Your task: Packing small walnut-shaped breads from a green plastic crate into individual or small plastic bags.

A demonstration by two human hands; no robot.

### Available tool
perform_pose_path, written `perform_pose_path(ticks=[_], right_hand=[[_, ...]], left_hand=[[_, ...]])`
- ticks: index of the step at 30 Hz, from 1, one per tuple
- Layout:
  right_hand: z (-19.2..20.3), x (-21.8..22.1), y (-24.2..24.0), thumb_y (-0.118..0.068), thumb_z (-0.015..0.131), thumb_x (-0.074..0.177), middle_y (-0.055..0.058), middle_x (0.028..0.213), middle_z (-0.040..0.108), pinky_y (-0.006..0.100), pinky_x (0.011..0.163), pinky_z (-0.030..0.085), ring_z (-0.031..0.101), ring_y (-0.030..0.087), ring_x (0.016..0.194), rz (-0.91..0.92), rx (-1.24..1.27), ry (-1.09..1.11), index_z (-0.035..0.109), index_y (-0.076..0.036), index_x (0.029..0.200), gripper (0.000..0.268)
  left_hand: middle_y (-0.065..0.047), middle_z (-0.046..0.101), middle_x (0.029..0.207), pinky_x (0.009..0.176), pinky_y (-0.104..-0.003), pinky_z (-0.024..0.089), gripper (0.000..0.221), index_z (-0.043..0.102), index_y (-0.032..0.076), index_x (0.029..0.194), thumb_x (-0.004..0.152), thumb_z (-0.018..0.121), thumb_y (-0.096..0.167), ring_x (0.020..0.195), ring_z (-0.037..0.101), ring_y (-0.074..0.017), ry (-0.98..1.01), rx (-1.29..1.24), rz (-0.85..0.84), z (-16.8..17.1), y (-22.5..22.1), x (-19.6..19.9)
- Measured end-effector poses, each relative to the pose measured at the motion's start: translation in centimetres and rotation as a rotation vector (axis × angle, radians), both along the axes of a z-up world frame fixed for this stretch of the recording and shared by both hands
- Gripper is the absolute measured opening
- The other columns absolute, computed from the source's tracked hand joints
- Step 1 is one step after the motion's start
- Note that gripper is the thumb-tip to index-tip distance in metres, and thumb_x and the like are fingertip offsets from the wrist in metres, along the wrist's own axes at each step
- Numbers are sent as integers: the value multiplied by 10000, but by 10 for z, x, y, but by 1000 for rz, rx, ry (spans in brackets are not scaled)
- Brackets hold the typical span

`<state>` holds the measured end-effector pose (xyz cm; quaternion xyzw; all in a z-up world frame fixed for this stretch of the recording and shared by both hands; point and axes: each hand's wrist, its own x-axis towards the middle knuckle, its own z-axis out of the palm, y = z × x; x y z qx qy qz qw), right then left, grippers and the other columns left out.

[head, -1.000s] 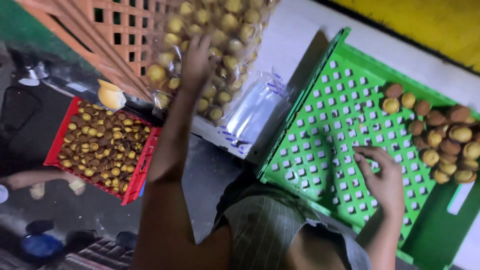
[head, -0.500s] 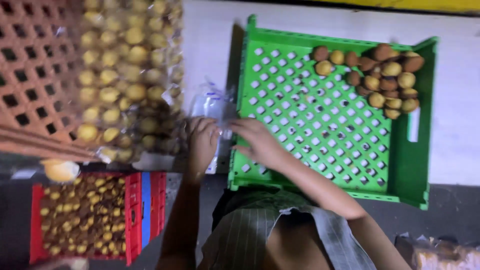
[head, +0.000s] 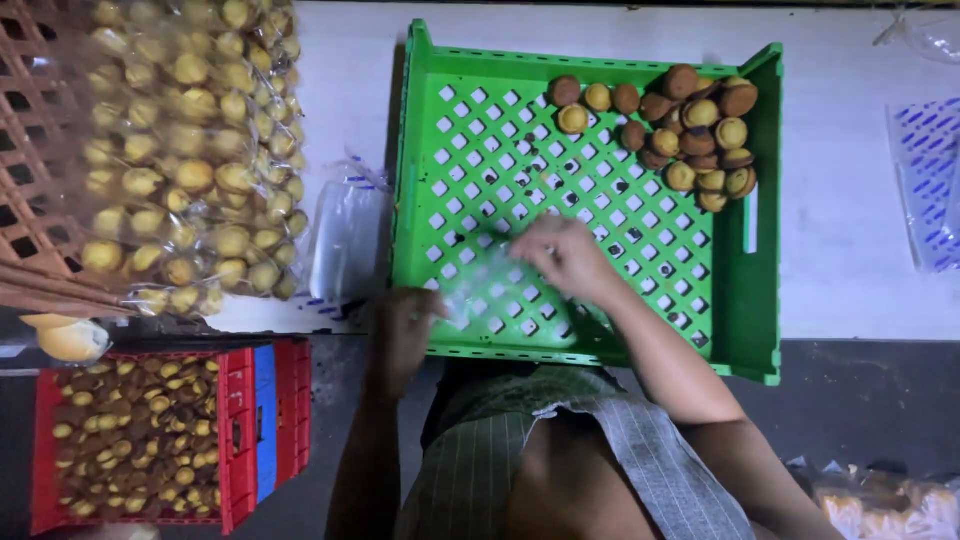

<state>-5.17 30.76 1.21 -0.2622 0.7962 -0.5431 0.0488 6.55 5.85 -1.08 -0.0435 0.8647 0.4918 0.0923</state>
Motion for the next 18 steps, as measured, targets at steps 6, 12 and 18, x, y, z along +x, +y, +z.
perform_pose_path(ticks=[6,12,18], right_hand=[[-49,-59,79,-143,799,812,199,983,741,589,792,531,680,454,938,-62,403,-18,692,-86,1140,350],[-162,-157,181,-185,877,820,106,1108,673,599,906,443,558,372,1169,-695,775,365,608,-143,1280,535],[-160,-166,144,-155,832,842,108,1205,454,576,752,628,705,490,766,-451,729,327,569,-162,1187,434]], left_hand=[[-210,770,965,646,-355,523,241,804,33,1079,1023,570,38,665,698,-242,172,-289,175,15,28,5],[-218,746,1185,822,-474,609,307,795,21,1112,916,563,-27,1074,714,-395,189,-110,171,10,37,19],[-238,751,1169,764,-461,626,312,796,-3,1079,908,540,-52,954,754,-380,186,-46,101,6,24,21]])
